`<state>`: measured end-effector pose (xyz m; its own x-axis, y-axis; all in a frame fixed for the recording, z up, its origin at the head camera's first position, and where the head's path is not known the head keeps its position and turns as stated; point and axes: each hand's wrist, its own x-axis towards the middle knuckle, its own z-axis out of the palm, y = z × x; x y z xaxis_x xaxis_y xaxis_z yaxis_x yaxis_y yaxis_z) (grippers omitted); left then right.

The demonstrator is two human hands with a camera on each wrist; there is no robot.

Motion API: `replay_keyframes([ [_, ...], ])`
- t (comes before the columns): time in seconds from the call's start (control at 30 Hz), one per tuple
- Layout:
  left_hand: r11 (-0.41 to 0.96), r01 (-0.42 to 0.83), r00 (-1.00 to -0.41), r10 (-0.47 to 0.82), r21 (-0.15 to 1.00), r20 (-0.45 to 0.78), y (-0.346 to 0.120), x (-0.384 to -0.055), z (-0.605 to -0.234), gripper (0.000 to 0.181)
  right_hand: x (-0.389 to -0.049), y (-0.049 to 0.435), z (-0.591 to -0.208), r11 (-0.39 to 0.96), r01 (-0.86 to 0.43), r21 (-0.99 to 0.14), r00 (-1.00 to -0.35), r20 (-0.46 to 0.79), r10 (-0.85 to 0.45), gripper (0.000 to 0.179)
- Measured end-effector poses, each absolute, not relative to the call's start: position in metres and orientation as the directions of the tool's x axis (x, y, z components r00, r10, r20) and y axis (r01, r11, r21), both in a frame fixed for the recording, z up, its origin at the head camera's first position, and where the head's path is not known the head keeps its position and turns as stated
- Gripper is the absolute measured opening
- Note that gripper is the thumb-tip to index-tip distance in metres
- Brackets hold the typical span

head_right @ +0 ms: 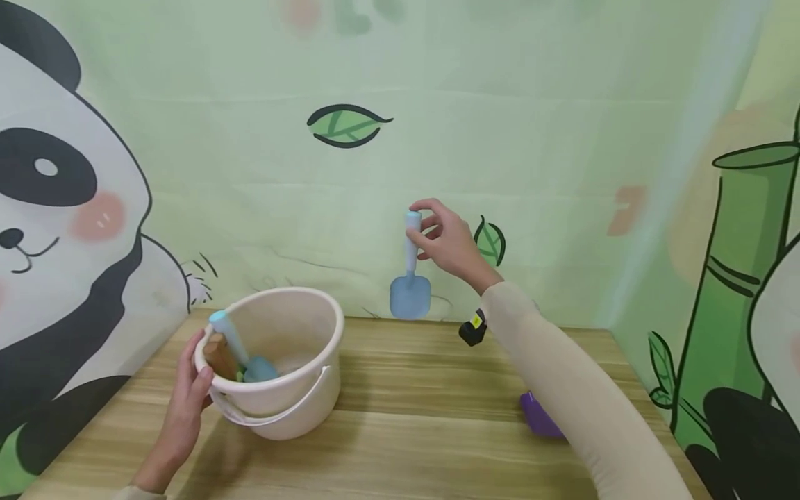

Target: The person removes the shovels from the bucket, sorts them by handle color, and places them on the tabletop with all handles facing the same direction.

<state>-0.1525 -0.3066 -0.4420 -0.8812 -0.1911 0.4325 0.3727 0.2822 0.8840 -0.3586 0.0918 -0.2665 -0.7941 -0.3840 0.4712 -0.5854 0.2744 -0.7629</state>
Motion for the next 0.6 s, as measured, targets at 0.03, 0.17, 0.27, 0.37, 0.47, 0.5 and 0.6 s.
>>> replay_keyframes([
  [0.03,0.283,0.372,-0.882,-0.190,0.884,0.432,-0.307,-0.153,-0.442,0.061,-0.359,0.096,-0.268,0.279,-0.582,-0.764,-0.797,0.468,-0.382,0.045],
  [0.17,0.282,0.373,-0.883,-0.185,0.884,0.431,-0.307,-0.153,-0.441,0.060,-0.362,0.111,-0.276,0.289,-0.581,-0.761,-0.799,0.464,-0.382,0.046],
  [0.27,0.274,0.373,-0.884,-0.185,0.886,0.430,-0.307,-0.153,-0.441,0.060,-0.363,0.122,-0.282,0.299,-0.583,-0.756,-0.799,0.467,-0.378,0.045],
  [0.37,0.273,0.369,-0.887,-0.183,0.888,0.425,-0.307,-0.153,-0.441,0.060,-0.363,0.132,-0.288,0.316,-0.577,-0.753,-0.807,0.464,-0.366,0.045],
  [0.47,0.272,0.365,-0.890,-0.179,0.890,0.420,-0.307,-0.153,-0.441,0.060,-0.362,0.142,-0.294,0.337,-0.560,-0.757,-0.820,0.451,-0.352,0.045],
  [0.5,0.272,0.365,-0.891,-0.177,0.891,0.419,-0.307,-0.153,-0.441,0.061,-0.362,0.146,-0.295,0.341,-0.554,-0.760,-0.825,0.446,-0.346,0.046],
  [0.6,0.261,0.371,-0.890,-0.174,0.892,0.421,-0.306,-0.152,-0.441,0.061,-0.362,0.157,-0.301,0.360,-0.539,-0.761,-0.837,0.436,-0.332,0.046],
])
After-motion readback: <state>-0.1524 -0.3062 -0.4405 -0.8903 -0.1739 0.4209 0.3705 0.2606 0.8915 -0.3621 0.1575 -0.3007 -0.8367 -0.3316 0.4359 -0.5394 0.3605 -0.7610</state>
